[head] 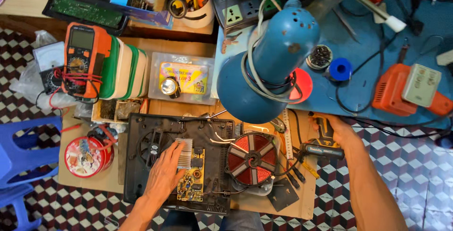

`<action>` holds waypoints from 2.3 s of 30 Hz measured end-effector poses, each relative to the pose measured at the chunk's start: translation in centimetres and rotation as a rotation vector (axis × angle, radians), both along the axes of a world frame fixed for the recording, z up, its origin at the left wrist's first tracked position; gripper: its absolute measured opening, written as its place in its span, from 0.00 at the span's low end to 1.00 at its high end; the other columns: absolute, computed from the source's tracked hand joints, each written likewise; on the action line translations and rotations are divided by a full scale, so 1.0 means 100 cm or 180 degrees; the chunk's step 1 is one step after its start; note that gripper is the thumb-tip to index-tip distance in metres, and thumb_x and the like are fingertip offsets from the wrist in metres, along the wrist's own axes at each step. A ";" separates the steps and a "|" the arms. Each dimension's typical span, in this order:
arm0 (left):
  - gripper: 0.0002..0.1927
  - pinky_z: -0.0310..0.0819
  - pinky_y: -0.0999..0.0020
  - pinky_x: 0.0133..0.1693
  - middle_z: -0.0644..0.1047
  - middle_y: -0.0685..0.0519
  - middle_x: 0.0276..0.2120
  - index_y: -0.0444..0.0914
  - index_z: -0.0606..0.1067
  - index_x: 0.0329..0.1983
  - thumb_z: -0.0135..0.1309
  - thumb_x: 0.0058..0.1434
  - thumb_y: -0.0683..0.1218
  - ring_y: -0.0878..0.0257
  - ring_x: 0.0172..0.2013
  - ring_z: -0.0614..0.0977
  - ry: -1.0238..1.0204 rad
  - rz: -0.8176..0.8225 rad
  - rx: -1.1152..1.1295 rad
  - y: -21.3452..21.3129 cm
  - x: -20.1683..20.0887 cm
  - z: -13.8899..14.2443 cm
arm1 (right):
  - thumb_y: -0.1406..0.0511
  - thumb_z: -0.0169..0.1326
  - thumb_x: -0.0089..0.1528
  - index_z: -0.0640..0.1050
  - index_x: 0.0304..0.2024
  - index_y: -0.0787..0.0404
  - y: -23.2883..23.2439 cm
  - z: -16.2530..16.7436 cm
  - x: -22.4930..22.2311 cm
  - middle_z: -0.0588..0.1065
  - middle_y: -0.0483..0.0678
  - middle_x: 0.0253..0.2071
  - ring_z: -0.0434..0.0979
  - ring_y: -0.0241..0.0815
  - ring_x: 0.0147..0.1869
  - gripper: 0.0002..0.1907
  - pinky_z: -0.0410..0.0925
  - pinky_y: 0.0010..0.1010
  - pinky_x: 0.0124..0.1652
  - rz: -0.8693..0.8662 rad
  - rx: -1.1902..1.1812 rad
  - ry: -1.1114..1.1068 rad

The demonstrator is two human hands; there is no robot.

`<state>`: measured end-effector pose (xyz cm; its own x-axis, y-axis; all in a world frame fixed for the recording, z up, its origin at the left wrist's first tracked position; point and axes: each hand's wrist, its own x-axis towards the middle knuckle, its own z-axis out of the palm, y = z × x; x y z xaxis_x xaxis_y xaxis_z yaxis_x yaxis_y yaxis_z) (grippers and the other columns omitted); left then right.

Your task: The person works at a cluttered repair bench on an opened appliance chassis containing a fan, a red heating coil and a circuit board. They use a cordless drill to remove screws, detach a heatsink and lift the circuit board out of the housing, handling small screws and wires by hand.

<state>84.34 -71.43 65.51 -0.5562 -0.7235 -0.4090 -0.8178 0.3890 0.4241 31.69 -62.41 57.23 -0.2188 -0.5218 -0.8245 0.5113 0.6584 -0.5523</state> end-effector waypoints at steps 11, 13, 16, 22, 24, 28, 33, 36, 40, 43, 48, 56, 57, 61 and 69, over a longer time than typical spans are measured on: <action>0.46 0.67 0.51 0.59 0.59 0.43 0.70 0.37 0.58 0.71 0.65 0.49 0.37 0.43 0.64 0.67 -0.0204 -0.0091 -0.0086 -0.013 -0.017 -0.011 | 0.61 0.62 0.66 0.76 0.53 0.67 -0.044 -0.062 -0.042 0.78 0.56 0.45 0.75 0.43 0.43 0.19 0.68 0.33 0.41 0.1377 -0.0244 0.1387; 0.47 0.67 0.51 0.59 0.59 0.43 0.70 0.38 0.58 0.71 0.66 0.48 0.37 0.43 0.64 0.67 -0.0119 -0.0182 -0.0131 -0.013 -0.013 -0.010 | 0.61 0.62 0.66 0.76 0.54 0.68 -0.030 -0.057 -0.028 0.77 0.57 0.47 0.76 0.44 0.46 0.20 0.68 0.34 0.44 0.1495 -0.0310 0.1811; 0.47 0.68 0.50 0.58 0.60 0.44 0.70 0.38 0.58 0.71 0.66 0.48 0.37 0.44 0.63 0.68 -0.0091 -0.0298 -0.0130 -0.015 -0.007 -0.010 | 0.62 0.63 0.67 0.76 0.57 0.69 0.005 -0.033 -0.002 0.77 0.58 0.50 0.76 0.45 0.50 0.22 0.68 0.35 0.48 0.1287 -0.0386 0.2728; 0.50 0.69 0.51 0.58 0.63 0.44 0.68 0.38 0.59 0.70 0.71 0.44 0.42 0.46 0.61 0.69 0.0173 -0.0475 -0.0072 -0.027 0.005 -0.018 | 0.62 0.61 0.69 0.75 0.60 0.70 0.095 0.032 0.110 0.79 0.58 0.52 0.78 0.43 0.52 0.22 0.70 0.31 0.53 -0.0021 -0.0285 0.3312; 0.53 0.69 0.52 0.59 0.65 0.44 0.65 0.37 0.58 0.70 0.73 0.42 0.45 0.45 0.60 0.70 0.0299 -0.0576 -0.0044 -0.033 0.010 -0.023 | 0.63 0.60 0.69 0.75 0.60 0.70 0.121 0.050 0.161 0.79 0.57 0.52 0.78 0.41 0.53 0.21 0.71 0.28 0.53 -0.0270 -0.0265 0.3144; 0.50 0.68 0.51 0.58 0.67 0.44 0.61 0.37 0.62 0.66 0.75 0.42 0.48 0.44 0.59 0.70 0.0539 -0.0683 0.0080 -0.045 0.018 -0.028 | 0.62 0.59 0.67 0.73 0.61 0.69 0.149 0.080 0.257 0.78 0.54 0.53 0.79 0.40 0.54 0.24 0.70 0.27 0.52 -0.0554 -0.0005 0.2722; 0.46 0.70 0.53 0.58 0.69 0.44 0.58 0.37 0.64 0.62 0.74 0.41 0.48 0.45 0.58 0.72 0.0816 -0.0860 0.0135 -0.053 0.022 -0.024 | 0.60 0.59 0.65 0.74 0.60 0.66 0.150 0.107 0.341 0.78 0.55 0.51 0.77 0.43 0.52 0.25 0.69 0.29 0.49 -0.0633 0.0677 0.2443; 0.46 0.70 0.53 0.59 0.72 0.43 0.57 0.37 0.64 0.62 0.73 0.41 0.50 0.45 0.58 0.74 0.1115 -0.0953 0.0033 -0.057 0.028 -0.018 | 0.59 0.59 0.65 0.76 0.58 0.67 0.141 0.117 0.374 0.78 0.54 0.52 0.78 0.39 0.55 0.24 0.69 0.29 0.52 -0.0490 0.0571 0.2661; 0.45 0.70 0.54 0.57 0.74 0.42 0.54 0.36 0.66 0.61 0.72 0.41 0.53 0.46 0.56 0.75 0.1189 -0.0955 0.0156 -0.060 0.037 -0.009 | 0.60 0.57 0.66 0.77 0.57 0.66 0.130 0.127 0.404 0.78 0.50 0.48 0.77 0.36 0.51 0.21 0.69 0.28 0.50 -0.0562 0.0381 0.2624; 0.45 0.70 0.53 0.58 0.74 0.43 0.54 0.36 0.67 0.61 0.70 0.41 0.55 0.46 0.56 0.75 0.1161 -0.0948 0.0169 -0.063 0.038 -0.006 | 0.60 0.56 0.66 0.78 0.56 0.65 0.123 0.131 0.420 0.79 0.49 0.43 0.75 0.37 0.43 0.20 0.68 0.30 0.43 -0.0668 0.0596 0.2323; 0.46 0.71 0.54 0.57 0.75 0.42 0.53 0.35 0.67 0.61 0.68 0.40 0.58 0.46 0.56 0.76 0.0856 -0.0963 0.0310 -0.071 0.031 -0.006 | 0.61 0.56 0.66 0.79 0.57 0.64 0.118 0.125 0.439 0.80 0.50 0.42 0.72 0.40 0.38 0.20 0.65 0.33 0.37 -0.0797 0.0495 0.1743; 0.47 0.73 0.52 0.53 0.76 0.39 0.48 0.32 0.70 0.56 0.67 0.38 0.62 0.44 0.52 0.78 0.0580 -0.1114 0.0279 -0.080 0.018 -0.007 | 0.64 0.54 0.62 0.69 0.64 0.64 0.121 0.096 0.448 0.76 0.53 0.59 0.77 0.44 0.62 0.27 0.68 0.32 0.60 0.0262 0.0206 0.1525; 0.47 0.73 0.51 0.53 0.76 0.39 0.48 0.32 0.70 0.56 0.67 0.37 0.63 0.45 0.51 0.78 0.0490 -0.1111 0.0308 -0.082 0.017 -0.007 | 0.65 0.54 0.61 0.68 0.65 0.64 0.120 0.092 0.448 0.75 0.53 0.60 0.77 0.44 0.62 0.29 0.68 0.33 0.60 0.0312 0.0244 0.1428; 0.46 0.75 0.49 0.48 0.77 0.36 0.45 0.30 0.73 0.51 0.67 0.36 0.65 0.42 0.47 0.79 0.0428 -0.1256 0.0184 -0.085 0.010 -0.007 | 0.65 0.56 0.60 0.65 0.66 0.67 0.119 0.080 0.448 0.74 0.56 0.60 0.76 0.45 0.62 0.32 0.68 0.34 0.60 0.0238 0.0005 0.1336; 0.39 0.79 0.50 0.40 0.80 0.37 0.35 0.30 0.77 0.36 0.67 0.33 0.67 0.42 0.37 0.83 0.0300 -0.1546 0.0183 -0.101 -0.007 -0.008 | 0.65 0.56 0.61 0.67 0.66 0.68 0.121 0.074 0.450 0.76 0.58 0.59 0.78 0.45 0.58 0.31 0.70 0.32 0.57 -0.0459 -0.0119 0.0768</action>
<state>83.60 -81.52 64.74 -0.8599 -0.3492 -0.3723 -0.5049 0.6894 0.5194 76.70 -50.36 64.63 -0.4807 -0.5001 -0.7203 0.4490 0.5652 -0.6920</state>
